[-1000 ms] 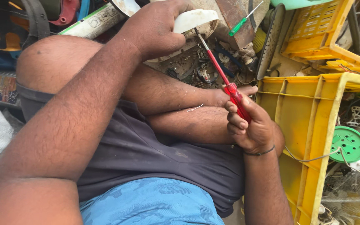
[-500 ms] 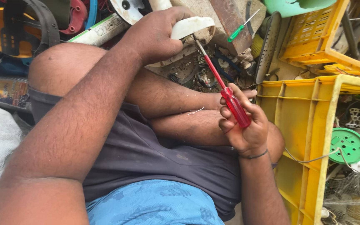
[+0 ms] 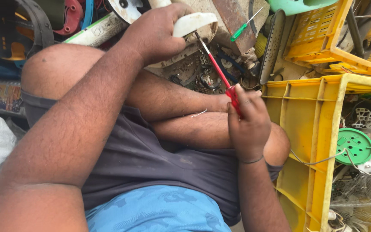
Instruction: The person sits on the ground with a white appliance base on their lap and uses a red screwdriver to unscrew and pry components from it, then uses blue-handled pliers to pull wires and parts from the housing before setting the appliance aside.
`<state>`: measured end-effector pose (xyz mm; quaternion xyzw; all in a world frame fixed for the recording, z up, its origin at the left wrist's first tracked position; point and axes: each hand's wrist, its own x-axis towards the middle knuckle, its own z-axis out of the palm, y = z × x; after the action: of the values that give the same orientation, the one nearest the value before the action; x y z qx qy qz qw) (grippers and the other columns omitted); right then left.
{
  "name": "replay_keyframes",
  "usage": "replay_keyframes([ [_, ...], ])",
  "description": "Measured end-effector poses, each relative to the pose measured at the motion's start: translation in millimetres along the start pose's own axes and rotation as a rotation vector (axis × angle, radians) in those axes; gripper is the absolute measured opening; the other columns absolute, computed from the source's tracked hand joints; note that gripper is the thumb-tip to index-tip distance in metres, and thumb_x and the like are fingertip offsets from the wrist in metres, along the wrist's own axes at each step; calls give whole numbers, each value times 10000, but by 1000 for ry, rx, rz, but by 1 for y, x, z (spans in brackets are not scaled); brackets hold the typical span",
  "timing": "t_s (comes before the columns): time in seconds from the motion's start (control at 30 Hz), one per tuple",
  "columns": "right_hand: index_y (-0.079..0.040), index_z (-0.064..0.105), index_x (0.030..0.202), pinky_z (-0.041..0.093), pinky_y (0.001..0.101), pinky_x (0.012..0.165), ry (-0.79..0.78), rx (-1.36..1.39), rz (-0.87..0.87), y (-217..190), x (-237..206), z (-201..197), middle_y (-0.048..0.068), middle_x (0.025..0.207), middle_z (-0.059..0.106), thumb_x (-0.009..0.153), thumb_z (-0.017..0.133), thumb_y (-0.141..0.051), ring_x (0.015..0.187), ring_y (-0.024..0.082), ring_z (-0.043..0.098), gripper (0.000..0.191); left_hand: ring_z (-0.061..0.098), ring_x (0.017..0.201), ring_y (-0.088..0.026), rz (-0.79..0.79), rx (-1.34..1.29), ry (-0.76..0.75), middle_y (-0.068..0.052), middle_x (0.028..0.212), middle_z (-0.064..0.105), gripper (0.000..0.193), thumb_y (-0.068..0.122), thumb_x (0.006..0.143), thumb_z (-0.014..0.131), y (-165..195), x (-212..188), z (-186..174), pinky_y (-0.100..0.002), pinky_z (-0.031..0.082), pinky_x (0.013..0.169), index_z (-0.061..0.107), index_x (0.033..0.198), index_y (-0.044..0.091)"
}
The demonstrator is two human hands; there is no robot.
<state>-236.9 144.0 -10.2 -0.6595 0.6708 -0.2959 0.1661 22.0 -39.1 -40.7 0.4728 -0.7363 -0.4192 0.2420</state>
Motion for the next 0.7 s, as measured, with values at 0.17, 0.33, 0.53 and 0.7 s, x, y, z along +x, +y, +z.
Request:
replay_keyframes([
  [0.17, 3, 536, 1465, 478, 221, 631, -272, 1177, 717, 3, 7, -6, 82, 1097, 656, 1008, 568, -232, 828, 119, 610, 514, 742, 989, -275, 48, -99, 22, -147, 1045, 764, 516, 123, 775, 692, -2, -4, -5, -387, 573, 877, 658, 1288, 76],
  [0.33, 0, 488, 1505, 417, 185, 489, -488, 1336, 958, 14, 11, -9, 106, 1050, 638, 1076, 486, -263, 682, 95, 566, 503, 750, 962, -252, -10, -60, -16, -126, 1045, 774, 523, 105, 782, 663, -2, -2, -3, -381, 580, 851, 672, 1305, 115],
  [0.53, 1, 521, 1523, 455, 220, 567, -548, 1000, 693, 21, 29, -1, 113, 1012, 642, 1101, 547, -244, 686, 121, 575, 489, 756, 938, -243, -31, 20, -57, -114, 1032, 768, 485, 171, 835, 697, 2, 5, -5, -389, 591, 824, 671, 1319, 147],
  [0.7, -18, 543, 1516, 507, 268, 685, -52, -87, -19, 13, 17, 8, 139, 1086, 681, 1069, 575, -209, 787, 165, 629, 487, 749, 964, -267, -33, 27, -56, -114, 1054, 768, 420, 235, 853, 723, 11, 12, -4, -407, 582, 841, 709, 1267, 165],
])
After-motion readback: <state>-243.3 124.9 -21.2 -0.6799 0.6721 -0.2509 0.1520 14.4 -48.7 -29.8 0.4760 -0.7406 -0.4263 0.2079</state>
